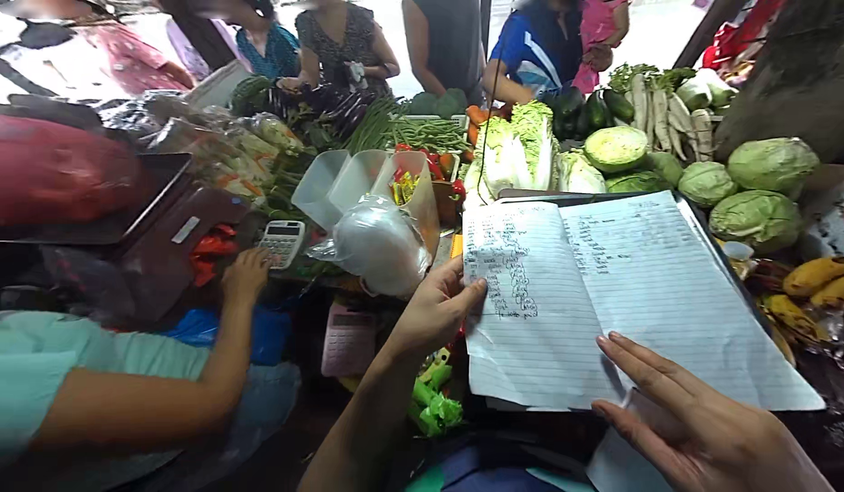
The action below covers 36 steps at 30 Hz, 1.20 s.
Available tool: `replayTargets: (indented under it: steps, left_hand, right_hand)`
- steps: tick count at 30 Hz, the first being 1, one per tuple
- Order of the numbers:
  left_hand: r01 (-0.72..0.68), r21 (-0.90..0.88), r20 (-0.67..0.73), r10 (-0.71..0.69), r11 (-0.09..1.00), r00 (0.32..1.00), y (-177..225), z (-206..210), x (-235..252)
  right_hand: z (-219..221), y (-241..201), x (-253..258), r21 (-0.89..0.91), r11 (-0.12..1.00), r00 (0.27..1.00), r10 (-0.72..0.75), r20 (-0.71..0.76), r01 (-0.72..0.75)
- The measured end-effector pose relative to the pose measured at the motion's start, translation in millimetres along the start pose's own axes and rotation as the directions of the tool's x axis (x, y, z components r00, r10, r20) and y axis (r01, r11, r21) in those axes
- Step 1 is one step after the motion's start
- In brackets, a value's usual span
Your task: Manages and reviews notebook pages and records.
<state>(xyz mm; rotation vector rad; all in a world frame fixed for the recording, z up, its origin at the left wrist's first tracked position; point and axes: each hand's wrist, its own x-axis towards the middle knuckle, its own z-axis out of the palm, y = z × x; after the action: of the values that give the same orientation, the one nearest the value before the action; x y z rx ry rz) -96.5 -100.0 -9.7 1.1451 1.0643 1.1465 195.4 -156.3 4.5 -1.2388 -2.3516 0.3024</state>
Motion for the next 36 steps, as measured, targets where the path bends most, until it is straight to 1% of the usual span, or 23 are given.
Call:
replayTargets:
  steps: [2,5,7,11,14,16,19,21,23,24,26,28,30,32,34,36]
  left_hand:
    - [0.005,-0.020,0.014,-0.005,1.000,1.000,-6,-5,-1]
    - [0.033,0.035,-0.037,-0.032,0.999,0.999,-14,-7,-1]
    - [0.049,0.083,-0.042,-0.046,0.995,0.998,-20,-8,1]
    - [0.035,0.118,-0.041,-0.030,0.992,0.999,-26,-10,4]
    - [0.031,0.191,-0.098,-0.013,0.981,0.995,-29,-14,9]
    - [0.082,0.205,-0.160,-0.050,0.975,0.986,-28,-14,14]
    - [0.174,0.051,-0.208,-0.160,0.984,0.965,-25,-13,28]
    - [0.158,-0.090,-0.206,-0.173,0.983,0.963,-28,-14,38]
    - [0.107,-0.194,-0.207,-0.148,0.975,0.967,-32,-16,46]
    - [0.097,-0.211,-0.209,-0.141,0.973,0.968,-32,-16,50]
    - [0.143,-0.187,-0.207,-0.182,0.972,0.961,-27,-14,56]
    - [0.232,-0.160,-0.157,-0.256,0.960,0.954,-25,-14,64]
    - [0.267,-0.188,-0.110,-0.290,0.945,0.951,-28,-15,72]
    - [0.218,-0.259,-0.079,-0.246,0.941,0.966,-31,-16,75]
    - [0.122,-0.307,-0.103,-0.161,0.944,0.982,-30,-17,73]
    - [0.004,-0.291,-0.152,-0.050,0.957,0.987,-27,-17,69]
  right_hand:
    - [2,4,1,0.009,1.000,0.999,0.004,0.050,-0.004]
    - [0,6,2,0.026,1.000,0.994,0.011,0.110,-0.013]
    - [-1,5,3,0.028,0.999,0.992,0.016,0.126,-0.020]
    - [-1,4,4,0.016,0.999,0.990,0.040,0.137,-0.042]
    - [-2,4,5,0.009,0.999,0.987,0.047,0.156,-0.049]
    - [-2,4,5,0.014,0.999,0.986,0.045,0.161,-0.048]
    - [-4,4,7,0.033,0.998,0.984,0.047,0.172,-0.054]
    - [-5,4,9,0.036,0.998,0.984,0.041,0.173,-0.048]
    - [-6,4,9,0.032,0.999,0.984,0.037,0.174,-0.044]
    - [-6,4,9,0.029,0.998,0.983,0.042,0.179,-0.048]
    - [-7,3,9,0.029,0.998,0.981,0.053,0.187,-0.059]
    - [-8,3,9,0.034,0.998,0.981,0.052,0.189,-0.059]
    - [-8,2,10,0.034,0.998,0.981,0.045,0.188,-0.053]
    - [-7,3,9,0.041,0.998,0.983,0.041,0.180,-0.049]
    - [-7,3,9,0.040,0.998,0.984,0.046,0.171,-0.054]
    - [-7,3,9,0.039,0.998,0.985,0.050,0.165,-0.057]
